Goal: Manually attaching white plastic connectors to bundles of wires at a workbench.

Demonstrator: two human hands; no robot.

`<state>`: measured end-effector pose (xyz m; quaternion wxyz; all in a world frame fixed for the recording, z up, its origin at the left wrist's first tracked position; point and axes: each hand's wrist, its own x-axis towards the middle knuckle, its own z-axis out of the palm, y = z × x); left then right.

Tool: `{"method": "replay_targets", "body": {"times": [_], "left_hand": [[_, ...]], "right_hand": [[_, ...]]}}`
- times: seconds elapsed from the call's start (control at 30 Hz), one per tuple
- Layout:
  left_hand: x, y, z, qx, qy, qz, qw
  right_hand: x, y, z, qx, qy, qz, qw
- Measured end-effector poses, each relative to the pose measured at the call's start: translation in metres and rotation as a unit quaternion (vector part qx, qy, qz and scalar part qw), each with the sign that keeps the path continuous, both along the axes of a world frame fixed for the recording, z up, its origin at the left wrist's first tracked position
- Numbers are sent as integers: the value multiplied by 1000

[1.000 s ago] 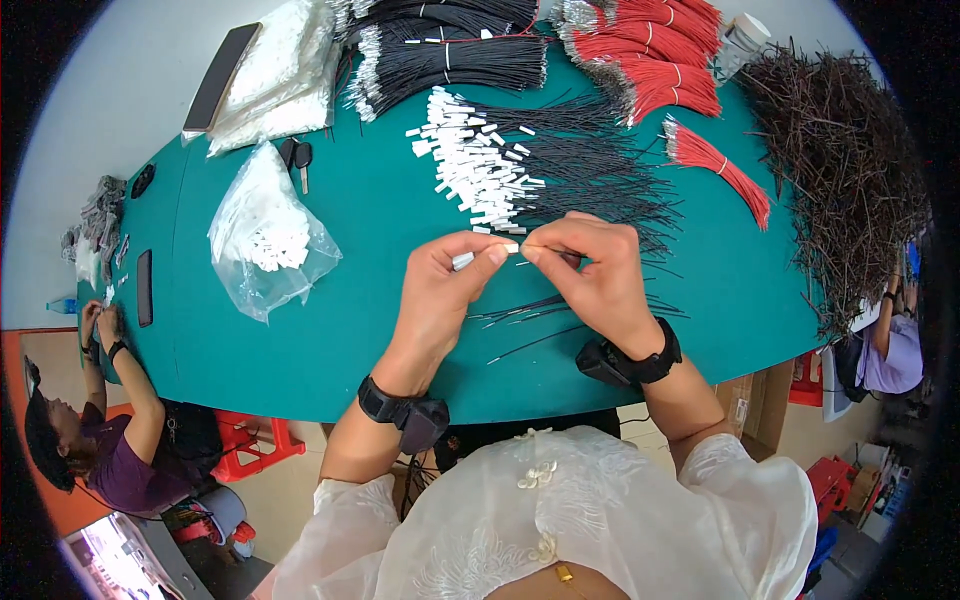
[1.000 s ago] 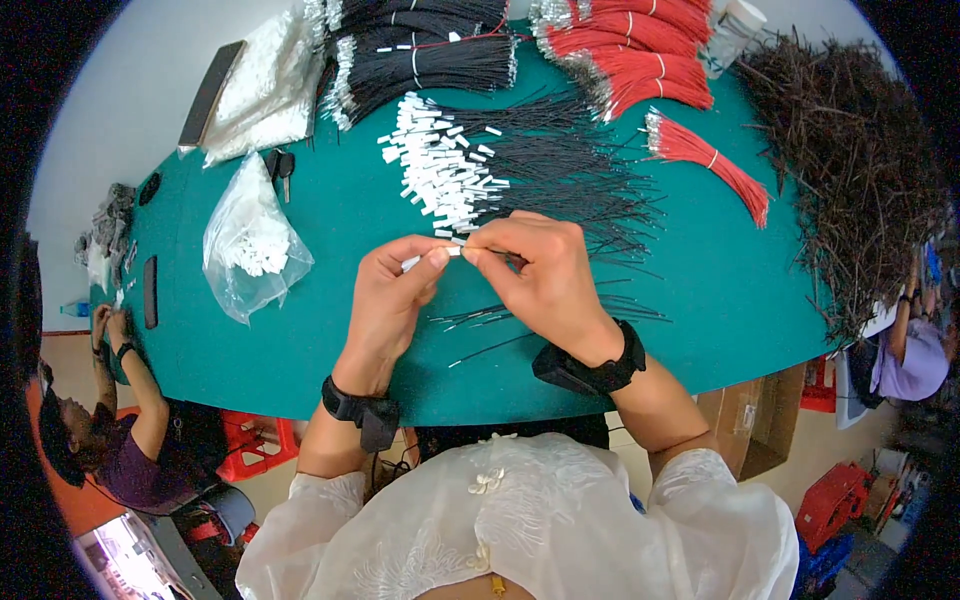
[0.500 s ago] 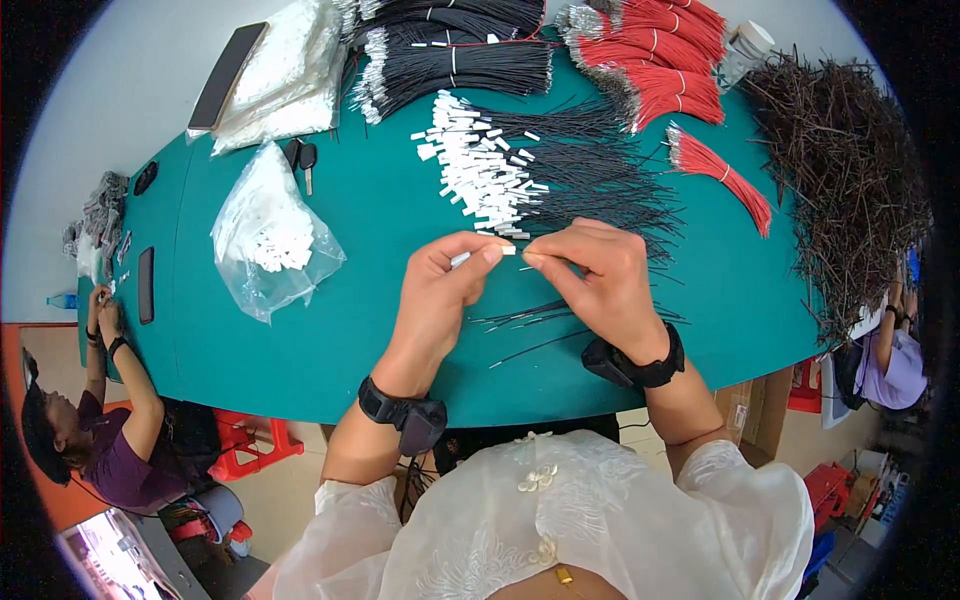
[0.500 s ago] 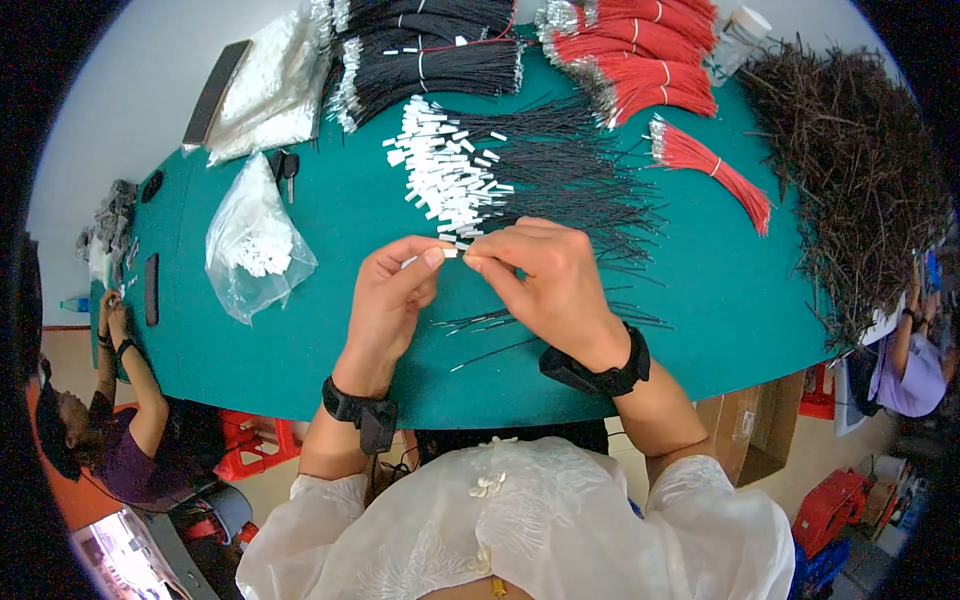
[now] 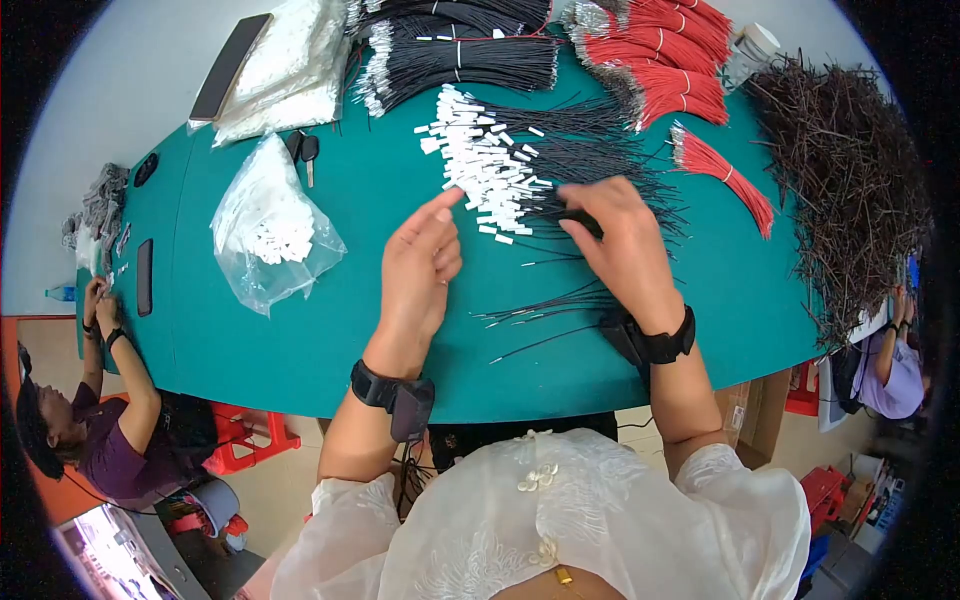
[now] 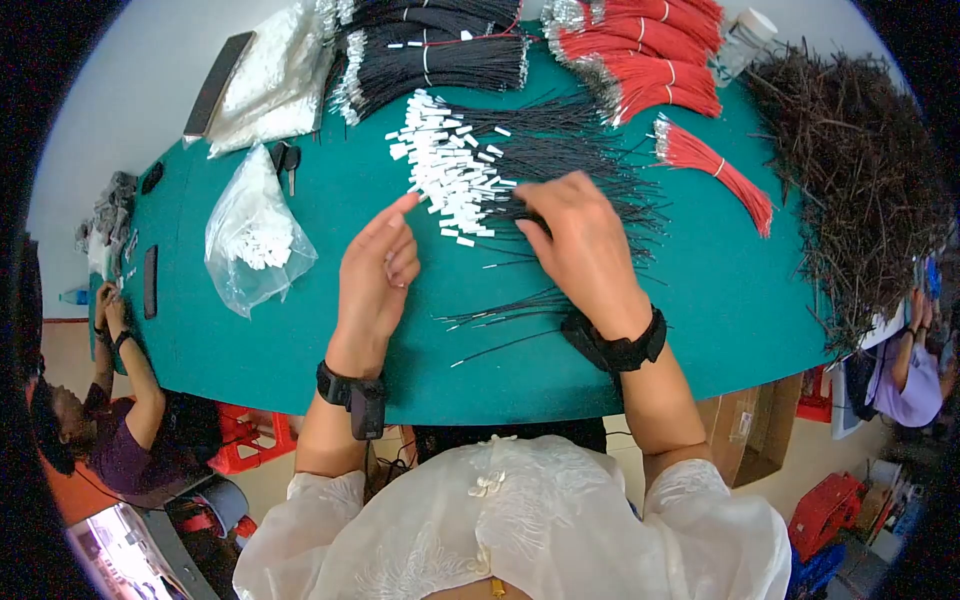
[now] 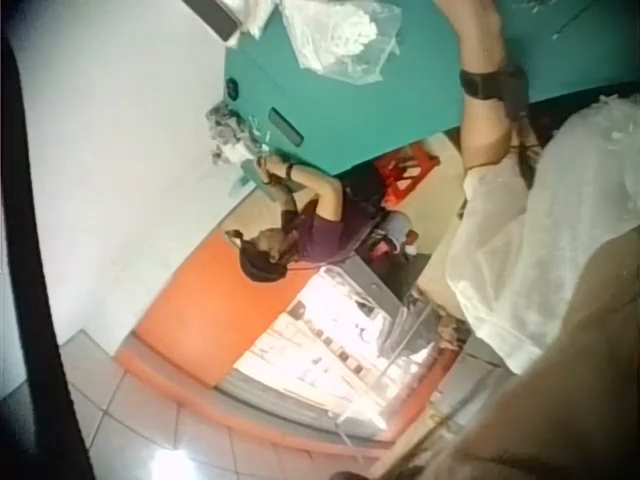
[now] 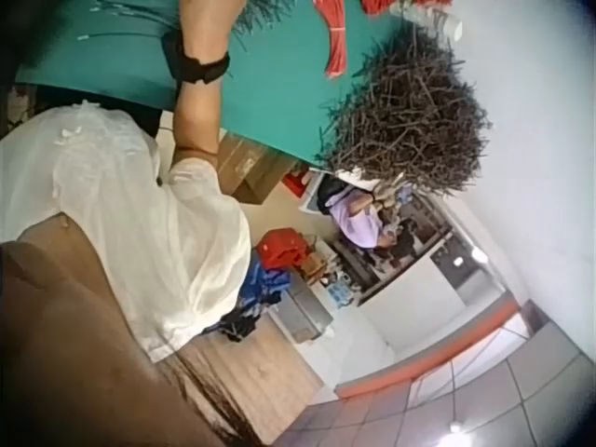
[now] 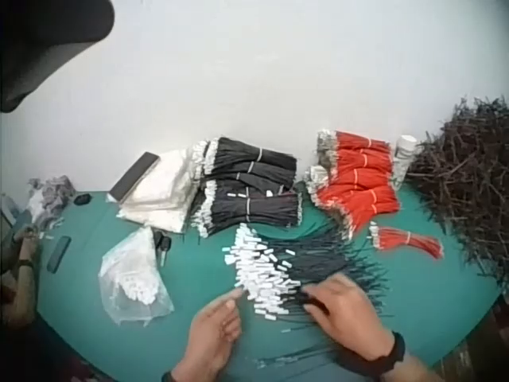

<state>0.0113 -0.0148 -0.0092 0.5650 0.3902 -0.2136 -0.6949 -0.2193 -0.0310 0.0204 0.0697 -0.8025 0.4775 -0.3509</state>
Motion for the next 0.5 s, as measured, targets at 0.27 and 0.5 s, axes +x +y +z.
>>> {"method": "replay_targets", "body": {"times": [0.27, 0.5], "left_hand": [[-5, -1, 11, 38, 39, -8, 998], [-5, 7, 7, -38, -73, -135, 987]], "right_hand": [[5, 11, -6, 114, 144, 119, 976], [9, 13, -11, 90, 200, 103, 970]]}}
